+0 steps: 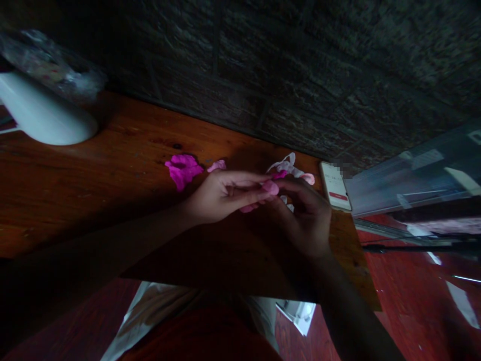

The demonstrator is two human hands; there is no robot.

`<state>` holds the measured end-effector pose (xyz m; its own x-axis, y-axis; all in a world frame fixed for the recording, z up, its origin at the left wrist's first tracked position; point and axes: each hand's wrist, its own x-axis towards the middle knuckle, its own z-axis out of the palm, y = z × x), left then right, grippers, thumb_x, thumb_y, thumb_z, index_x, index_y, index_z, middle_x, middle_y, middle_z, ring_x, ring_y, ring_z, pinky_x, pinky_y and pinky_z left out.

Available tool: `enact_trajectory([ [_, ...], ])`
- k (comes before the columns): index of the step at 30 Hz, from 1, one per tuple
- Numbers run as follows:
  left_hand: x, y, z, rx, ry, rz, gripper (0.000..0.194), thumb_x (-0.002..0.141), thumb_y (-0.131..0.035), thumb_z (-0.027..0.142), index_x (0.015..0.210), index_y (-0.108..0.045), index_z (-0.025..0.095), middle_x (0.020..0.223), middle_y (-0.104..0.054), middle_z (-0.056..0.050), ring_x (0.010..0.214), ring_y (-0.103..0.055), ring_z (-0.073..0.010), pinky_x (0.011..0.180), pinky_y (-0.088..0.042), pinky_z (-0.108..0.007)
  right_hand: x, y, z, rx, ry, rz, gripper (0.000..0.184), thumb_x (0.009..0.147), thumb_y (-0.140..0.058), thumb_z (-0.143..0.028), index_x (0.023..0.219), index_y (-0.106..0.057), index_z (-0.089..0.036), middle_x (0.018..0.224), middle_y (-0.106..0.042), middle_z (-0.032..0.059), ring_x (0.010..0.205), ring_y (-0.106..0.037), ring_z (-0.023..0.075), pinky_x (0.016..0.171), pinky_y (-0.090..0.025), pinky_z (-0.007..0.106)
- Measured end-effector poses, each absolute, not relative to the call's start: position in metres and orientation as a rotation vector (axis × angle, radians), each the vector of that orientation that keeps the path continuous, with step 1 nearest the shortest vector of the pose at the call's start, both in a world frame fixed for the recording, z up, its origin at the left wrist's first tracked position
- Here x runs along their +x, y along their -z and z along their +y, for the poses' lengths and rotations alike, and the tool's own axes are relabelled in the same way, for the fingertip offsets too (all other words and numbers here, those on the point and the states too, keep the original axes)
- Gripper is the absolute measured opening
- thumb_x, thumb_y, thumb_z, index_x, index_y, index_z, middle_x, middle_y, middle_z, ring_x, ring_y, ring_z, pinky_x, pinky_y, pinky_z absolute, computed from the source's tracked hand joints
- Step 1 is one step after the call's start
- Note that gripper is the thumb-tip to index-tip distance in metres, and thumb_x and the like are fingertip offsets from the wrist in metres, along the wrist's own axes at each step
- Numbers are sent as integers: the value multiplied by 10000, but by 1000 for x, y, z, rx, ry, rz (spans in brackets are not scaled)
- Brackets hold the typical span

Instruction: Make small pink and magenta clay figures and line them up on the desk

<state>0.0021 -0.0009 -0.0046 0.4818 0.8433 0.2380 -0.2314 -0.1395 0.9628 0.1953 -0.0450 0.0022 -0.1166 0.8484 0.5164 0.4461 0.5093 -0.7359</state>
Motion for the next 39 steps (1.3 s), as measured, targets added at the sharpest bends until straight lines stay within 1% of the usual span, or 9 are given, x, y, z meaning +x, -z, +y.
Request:
enact_trajectory([
  [4,0,6,1,1523,-1102,555,356,857,-826,401,1126,-816,168,875,-824,-74,604,-691,-121,545,-564,-210,195,-1,-46,-1018,-637,-1690,288,903,-775,-200,1165,-742,-314,1121,-770,19,1057,-718,211,972,-596,421],
  [8,-1,8,1,1565,-1119,544,324,897,-790,383,1135,-809,164,840,-811,-73,611,-705,-126,564,-576,-209,196,0,-48,-960,-740,-1599,351,896,-785,-184,1214,-725,-320,1149,-783,8,1080,-735,196,984,-605,396],
  [13,-3,10,3,1627,-1176,442,329,855,-833,307,1148,-786,165,984,-812,-96,700,-749,-142,664,-632,-232,197,-4,-46,-945,-710,-1645,284,908,-774,-190,1156,-767,-329,1136,-795,-3,1100,-726,191,1019,-584,403],
  [16,-4,8,5,1729,-1238,468,303,814,-866,280,1087,-801,167,998,-808,-102,714,-751,-145,673,-634,-229,196,-6,-44,-981,-733,-1629,247,888,-791,-202,1102,-783,-324,1100,-791,0,1070,-723,198,1003,-588,412],
  [19,-7,4,6,1856,-1291,476,227,833,-847,245,1046,-809,173,935,-808,-88,673,-739,-136,631,-608,-216,197,-7,-44,-987,-838,-1600,250,876,-793,-206,1095,-790,-328,1075,-801,-9,1023,-738,187,980,-599,394],
  [25,-11,0,9,2031,-1323,506,153,848,-839,265,976,-809,185,858,-814,-75,738,-763,-166,675,-594,-240,198,-9,-45,-972,-899,-1572,235,869,-804,-231,1084,-803,-328,1032,-822,-16,965,-765,172,933,-626,353],
  [28,-11,-1,9,2038,-1311,490,147,835,-853,267,952,-808,191,818,-814,-65,704,-758,-160,666,-584,-237,197,-10,-45,-974,-943,-1559,187,871,-810,-271,1051,-811,-326,1002,-832,-19,923,-780,171,887,-651,351],
  [33,-10,-1,6,1887,-1289,435,148,790,-892,246,886,-799,184,867,-825,-68,744,-770,-161,696,-604,-236,195,-10,-43,-912,-1043,-1513,168,837,-850,-291,993,-823,-348,933,-842,-52,854,-799,155,818,-676,316],
  [39,-8,0,5,1719,-1170,457,210,786,-896,317,873,-796,155,878,-819,-96,774,-769,-173,693,-618,-243,196,-9,-43,-927,-1035,-1542,201,834,-852,-322,1023,-822,-382,952,-847,-58,886,-810,182,838,-694,372],
])
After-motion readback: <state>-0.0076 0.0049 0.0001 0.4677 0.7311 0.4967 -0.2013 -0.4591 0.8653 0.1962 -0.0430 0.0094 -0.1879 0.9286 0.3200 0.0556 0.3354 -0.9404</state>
